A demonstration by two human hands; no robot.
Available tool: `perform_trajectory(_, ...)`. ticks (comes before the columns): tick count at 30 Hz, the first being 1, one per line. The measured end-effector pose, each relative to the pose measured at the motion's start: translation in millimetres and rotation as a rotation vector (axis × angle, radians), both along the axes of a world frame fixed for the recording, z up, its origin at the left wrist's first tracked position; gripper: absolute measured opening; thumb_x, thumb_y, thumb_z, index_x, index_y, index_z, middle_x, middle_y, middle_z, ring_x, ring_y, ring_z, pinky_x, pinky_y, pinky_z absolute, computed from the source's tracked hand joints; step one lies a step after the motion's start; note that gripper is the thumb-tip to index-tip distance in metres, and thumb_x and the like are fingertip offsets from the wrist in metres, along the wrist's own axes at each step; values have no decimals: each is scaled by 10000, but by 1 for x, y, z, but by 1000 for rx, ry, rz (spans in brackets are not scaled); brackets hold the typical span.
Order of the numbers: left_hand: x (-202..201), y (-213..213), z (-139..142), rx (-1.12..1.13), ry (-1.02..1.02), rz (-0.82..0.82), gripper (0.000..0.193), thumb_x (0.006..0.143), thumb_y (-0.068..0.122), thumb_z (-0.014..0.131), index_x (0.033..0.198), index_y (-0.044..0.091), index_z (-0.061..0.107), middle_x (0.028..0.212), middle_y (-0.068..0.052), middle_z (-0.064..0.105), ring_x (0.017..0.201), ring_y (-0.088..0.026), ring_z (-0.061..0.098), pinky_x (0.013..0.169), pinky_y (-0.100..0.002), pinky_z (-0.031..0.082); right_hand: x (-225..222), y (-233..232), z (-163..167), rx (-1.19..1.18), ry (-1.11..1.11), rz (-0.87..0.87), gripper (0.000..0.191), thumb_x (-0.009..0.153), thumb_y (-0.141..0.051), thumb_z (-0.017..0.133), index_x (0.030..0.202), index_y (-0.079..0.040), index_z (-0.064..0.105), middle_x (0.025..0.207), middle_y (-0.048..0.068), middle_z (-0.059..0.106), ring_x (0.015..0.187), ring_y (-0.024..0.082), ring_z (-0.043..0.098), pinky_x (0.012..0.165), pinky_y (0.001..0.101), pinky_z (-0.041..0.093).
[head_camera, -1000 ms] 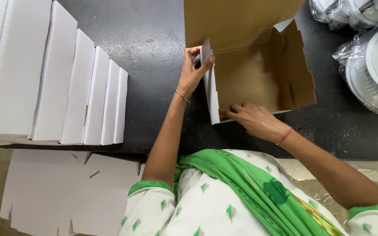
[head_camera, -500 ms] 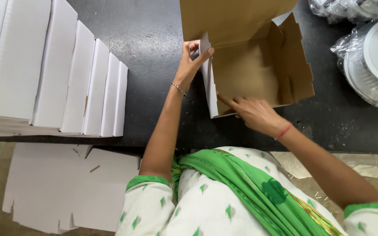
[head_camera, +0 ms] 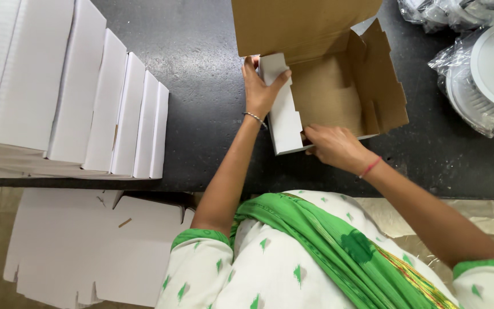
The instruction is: The person folds flat cardboard blanks into white boxes at a workbench. They press the inner white liner into the kraft outer carton, fold the side flaps, close the lid, and stack the finished box on a pile of completed boxes, repeating the cycle.
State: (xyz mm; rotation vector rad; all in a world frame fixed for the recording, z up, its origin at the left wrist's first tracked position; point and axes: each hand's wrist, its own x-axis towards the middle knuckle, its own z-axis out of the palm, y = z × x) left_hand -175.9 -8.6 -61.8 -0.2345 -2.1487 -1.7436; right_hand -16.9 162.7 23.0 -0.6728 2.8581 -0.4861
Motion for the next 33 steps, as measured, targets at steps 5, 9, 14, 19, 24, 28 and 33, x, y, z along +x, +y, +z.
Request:
perform_trajectory(5, -8, 10, -12, -198, -50, 165, 839, 737, 4, 708, 1467, -72, 302, 1284, -237, 470, 1233, -414, 496, 1073, -468, 446, 20, 1, 5, -79, 135, -143, 316, 826, -322, 780, 1006, -81, 686, 984, 109, 702, 937, 355, 677, 787, 476, 545)
perform_trajectory(9, -15, 16, -28, -256, 11, 245, 865, 706, -82, 603, 1481, -123, 222, 1372, -317, 391, 1305, -490, 405, 1147, -509, 351, 10, -31, -6, -192, 334, -232, 477, 891, -371, 767, 1153, 2, 624, 1072, 193, 660, 954, 398, 636, 793, 493, 530)
perform_trajectory(14, 3, 22, -27, -340, 95, 367, 885, 801, 26, 672, 1535, -106, 196, 1540, -391, 287, 1450, -517, 282, 1226, -512, 216, -2, -62, -30, -135, 283, -317, 372, 847, -219, 676, 1142, -7, 597, 1117, 207, 627, 1046, 399, 615, 802, 489, 541)
perform_trajectory(19, 129, 13, 13, -125, -198, 103, 392, 978, 201, 717, 1201, -31, 493, 1151, -255, 532, 1021, -395, 574, 991, -466, 483, -1, 21, -21, -58, 136, -490, 354, 806, -33, 608, 1133, -146, 684, 1094, 82, 669, 1028, 330, 645, 801, 460, 549)
perform_trajectory(24, 152, 37, 39, -577, 374, -130, 523, 823, 230, 726, 1244, -39, 572, 1258, -235, 575, 1222, -426, 561, 1062, -466, 428, -4, 54, -26, -34, 285, -279, 374, 769, -16, 621, 1126, -116, 670, 1035, 83, 672, 985, 312, 663, 825, 441, 538)
perform_trajectory(28, 96, 36, 32, -863, 415, -46, 480, 693, 413, 761, 963, 35, 636, 1017, -138, 637, 1061, -340, 629, 1006, -478, 434, -12, 43, -32, 26, 304, -283, 211, 820, -228, 734, 977, -110, 657, 952, 78, 657, 935, 284, 664, 791, 424, 542)
perform_trajectory(33, 74, 21, 9, -915, 276, -316, 256, 814, 338, 800, 867, 120, 676, 913, -55, 679, 928, -260, 640, 836, -435, 438, -23, 44, -31, 101, 214, -357, 327, 828, -446, 761, 877, -138, 664, 887, 47, 678, 889, 263, 684, 743, 423, 548)
